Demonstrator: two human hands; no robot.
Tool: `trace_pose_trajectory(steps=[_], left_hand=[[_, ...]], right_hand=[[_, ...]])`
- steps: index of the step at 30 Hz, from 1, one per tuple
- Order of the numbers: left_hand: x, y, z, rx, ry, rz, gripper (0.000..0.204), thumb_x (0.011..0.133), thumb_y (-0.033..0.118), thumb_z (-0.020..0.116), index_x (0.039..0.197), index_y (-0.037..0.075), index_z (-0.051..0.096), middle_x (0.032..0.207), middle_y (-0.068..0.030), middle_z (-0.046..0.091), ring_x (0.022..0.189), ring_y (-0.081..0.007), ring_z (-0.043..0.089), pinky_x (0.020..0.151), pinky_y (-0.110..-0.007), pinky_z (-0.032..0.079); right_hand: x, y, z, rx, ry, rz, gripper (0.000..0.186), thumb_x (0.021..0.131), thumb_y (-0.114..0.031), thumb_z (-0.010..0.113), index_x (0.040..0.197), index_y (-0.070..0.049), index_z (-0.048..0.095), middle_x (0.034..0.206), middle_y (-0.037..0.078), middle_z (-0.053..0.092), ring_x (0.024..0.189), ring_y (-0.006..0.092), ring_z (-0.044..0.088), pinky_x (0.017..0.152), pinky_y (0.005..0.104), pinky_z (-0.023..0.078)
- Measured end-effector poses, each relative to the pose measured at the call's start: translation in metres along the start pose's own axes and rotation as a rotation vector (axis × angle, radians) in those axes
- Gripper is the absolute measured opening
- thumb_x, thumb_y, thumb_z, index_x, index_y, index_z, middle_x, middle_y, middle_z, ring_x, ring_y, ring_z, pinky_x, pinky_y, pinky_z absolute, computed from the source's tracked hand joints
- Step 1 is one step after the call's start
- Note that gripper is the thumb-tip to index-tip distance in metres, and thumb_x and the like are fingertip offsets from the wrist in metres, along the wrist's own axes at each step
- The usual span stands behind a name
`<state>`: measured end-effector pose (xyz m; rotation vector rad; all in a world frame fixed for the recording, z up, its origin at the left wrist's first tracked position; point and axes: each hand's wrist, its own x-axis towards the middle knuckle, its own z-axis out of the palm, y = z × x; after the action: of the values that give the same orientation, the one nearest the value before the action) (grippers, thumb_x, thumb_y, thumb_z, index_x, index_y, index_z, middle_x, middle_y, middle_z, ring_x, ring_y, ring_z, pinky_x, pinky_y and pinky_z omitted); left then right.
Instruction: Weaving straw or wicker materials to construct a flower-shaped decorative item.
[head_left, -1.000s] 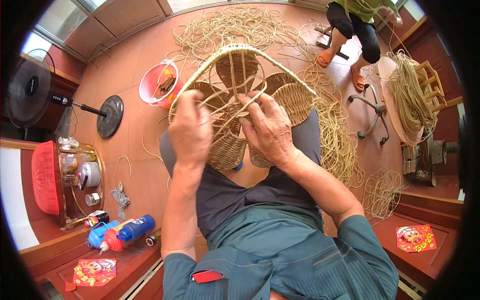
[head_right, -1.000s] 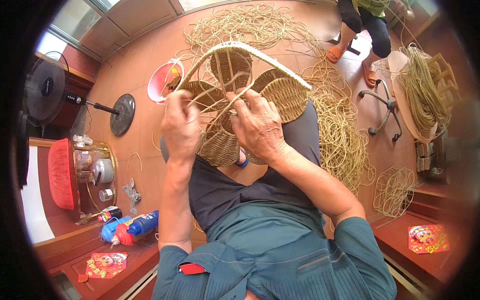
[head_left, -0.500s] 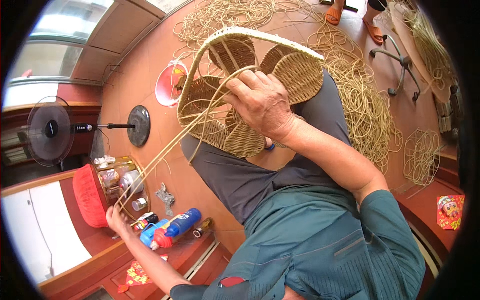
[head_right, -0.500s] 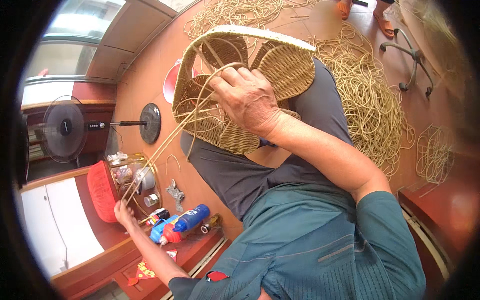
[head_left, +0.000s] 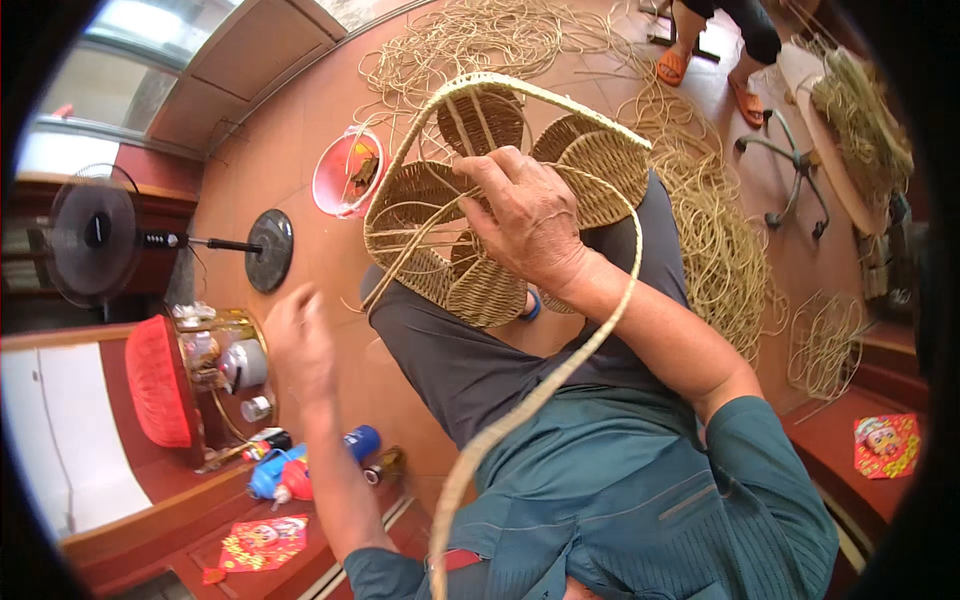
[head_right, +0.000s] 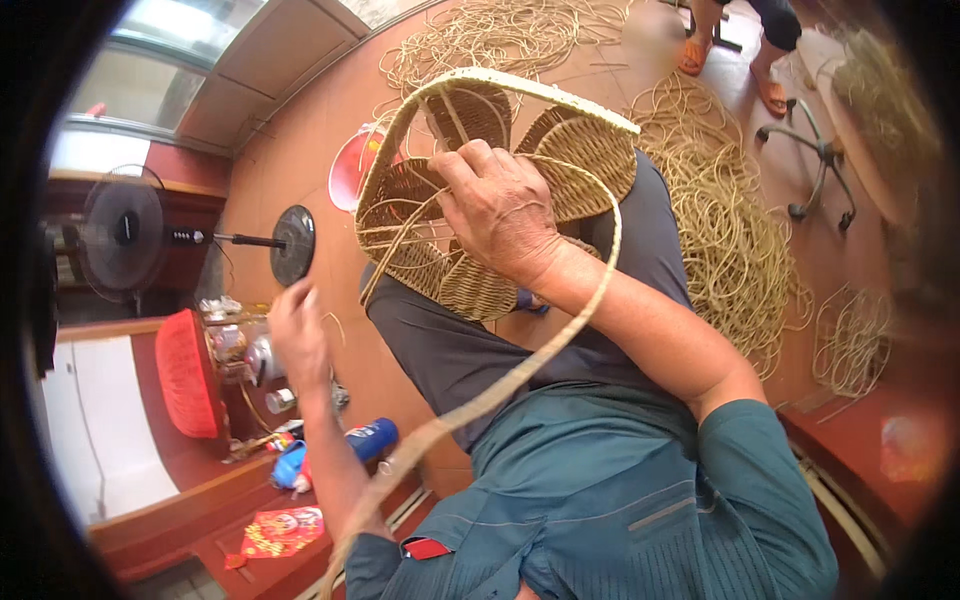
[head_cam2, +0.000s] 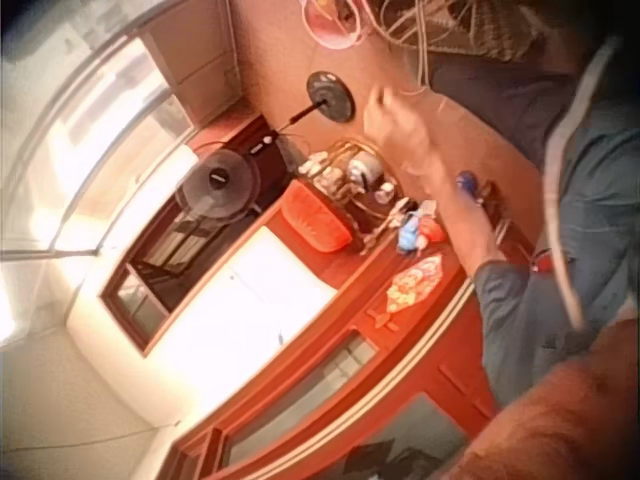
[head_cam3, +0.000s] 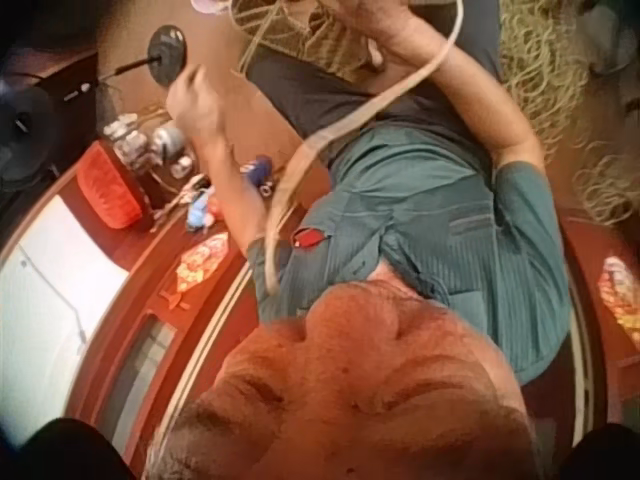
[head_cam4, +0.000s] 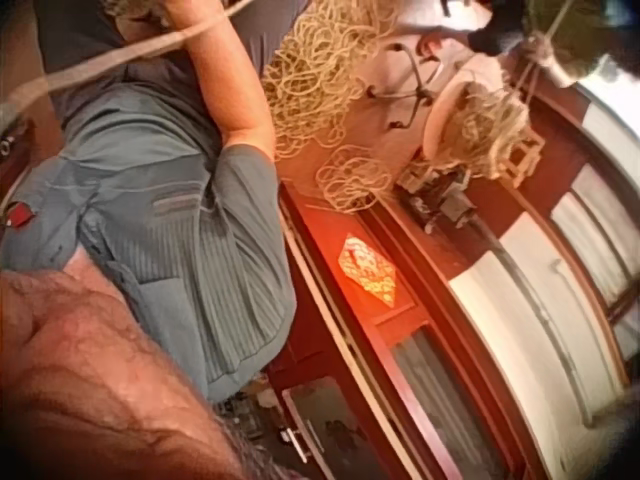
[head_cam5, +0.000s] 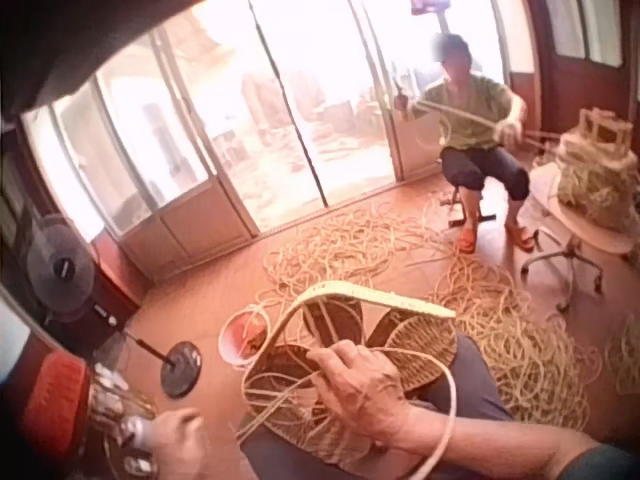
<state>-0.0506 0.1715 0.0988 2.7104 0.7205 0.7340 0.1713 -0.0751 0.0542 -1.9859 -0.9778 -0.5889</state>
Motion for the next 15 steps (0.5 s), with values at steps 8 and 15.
trace_pose_trajectory(steps=[8, 15], left_hand=[[0.031, 0.112, 0.103, -0.097, 0.024, 0.365, 0.01, 0.099, 0.013, 0.076, 0.105, 0.006, 0.074, 0.1, -0.0119, 0.072, 0.098, -0.0352, 0.066, 0.091, -0.048, 0.053], [0.016, 0.064, 0.065, -0.241, 0.066, 0.104, 0.008, 0.103, 0.009, 0.07, 0.101, 0.001, 0.071, 0.097, -0.017, 0.07, 0.09, -0.0359, 0.068, 0.082, -0.045, 0.054]], right_hand=[[0.004, 0.0, 0.003, 0.016, 0.011, -0.004, 0.043, 0.089, -0.017, 0.081, 0.129, -0.016, 0.067, 0.107, 0.008, 0.065, 0.098, 0.0301, 0.07, 0.084, 0.0449, 0.056], [0.006, 0.0, -0.002, -0.021, -0.085, -0.047, 0.054, 0.09, -0.012, 0.077, 0.143, -0.016, 0.065, 0.117, 0.004, 0.069, 0.098, 0.0265, 0.069, 0.085, 0.042, 0.055]])
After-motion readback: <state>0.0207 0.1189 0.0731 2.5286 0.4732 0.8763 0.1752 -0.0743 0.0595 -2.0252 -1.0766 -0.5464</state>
